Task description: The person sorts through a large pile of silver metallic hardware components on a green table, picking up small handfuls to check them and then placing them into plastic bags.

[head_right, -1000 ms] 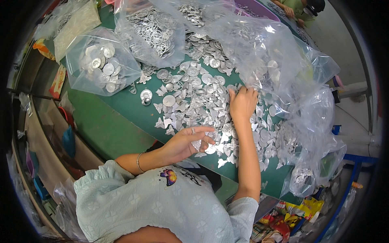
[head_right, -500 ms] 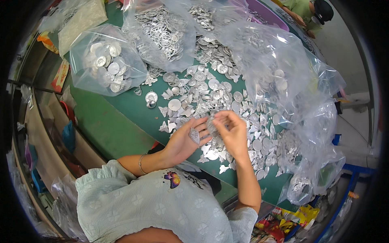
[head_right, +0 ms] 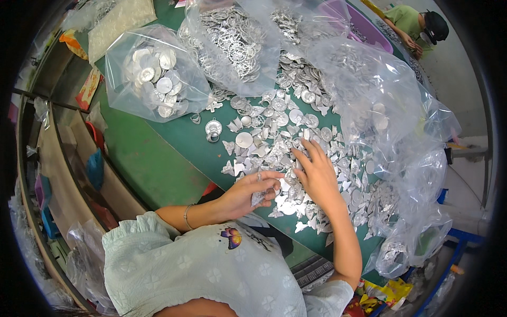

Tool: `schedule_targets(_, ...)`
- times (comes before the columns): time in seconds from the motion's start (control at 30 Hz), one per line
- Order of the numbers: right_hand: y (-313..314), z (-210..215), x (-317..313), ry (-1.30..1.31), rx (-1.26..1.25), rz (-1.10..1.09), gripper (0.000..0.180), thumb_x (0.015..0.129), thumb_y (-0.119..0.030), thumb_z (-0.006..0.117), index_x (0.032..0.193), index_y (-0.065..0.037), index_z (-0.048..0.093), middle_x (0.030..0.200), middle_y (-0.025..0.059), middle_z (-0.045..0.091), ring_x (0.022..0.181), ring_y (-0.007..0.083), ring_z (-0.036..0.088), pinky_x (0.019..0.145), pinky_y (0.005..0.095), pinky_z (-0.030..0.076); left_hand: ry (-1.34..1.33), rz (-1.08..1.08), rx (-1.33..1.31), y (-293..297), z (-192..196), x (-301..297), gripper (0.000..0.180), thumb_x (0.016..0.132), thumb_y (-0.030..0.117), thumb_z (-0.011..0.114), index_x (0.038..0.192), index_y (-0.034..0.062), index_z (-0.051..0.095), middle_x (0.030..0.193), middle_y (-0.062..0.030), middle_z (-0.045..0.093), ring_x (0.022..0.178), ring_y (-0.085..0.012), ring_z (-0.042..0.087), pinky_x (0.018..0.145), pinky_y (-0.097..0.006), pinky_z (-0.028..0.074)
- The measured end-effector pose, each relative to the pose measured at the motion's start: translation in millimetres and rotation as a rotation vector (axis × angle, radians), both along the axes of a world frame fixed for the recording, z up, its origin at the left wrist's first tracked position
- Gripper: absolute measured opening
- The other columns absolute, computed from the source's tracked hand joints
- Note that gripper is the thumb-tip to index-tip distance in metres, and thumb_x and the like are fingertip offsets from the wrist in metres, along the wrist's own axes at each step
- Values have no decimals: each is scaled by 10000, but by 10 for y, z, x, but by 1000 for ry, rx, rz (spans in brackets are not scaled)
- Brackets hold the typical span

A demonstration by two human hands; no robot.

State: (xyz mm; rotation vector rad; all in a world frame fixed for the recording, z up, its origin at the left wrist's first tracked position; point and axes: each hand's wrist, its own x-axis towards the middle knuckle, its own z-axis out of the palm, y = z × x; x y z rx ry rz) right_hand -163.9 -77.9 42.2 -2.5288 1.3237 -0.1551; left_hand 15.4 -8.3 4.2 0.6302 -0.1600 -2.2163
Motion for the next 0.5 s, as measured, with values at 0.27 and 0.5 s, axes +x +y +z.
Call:
schedule_targets(0.27,-613,-87,312,-452,29,-113,276,745,-117,618,995,-12,567,1047,158,526,920,320,492,802,371,404,121,28,75,-24,35,20,224,908,163,431,1066,13,478,581,52,322,461,-26,251,401,-172,192)
schedule_targets(0.5,-806,-397,819,-233,-267,118,325,690,-180,672,976,-46,593,1064,141,486,1049,327,412,867,410,324,110,117,52,6,8,250,229,905,169,418,1056,15,496,555,62,306,435,-17,253,378,-176,191)
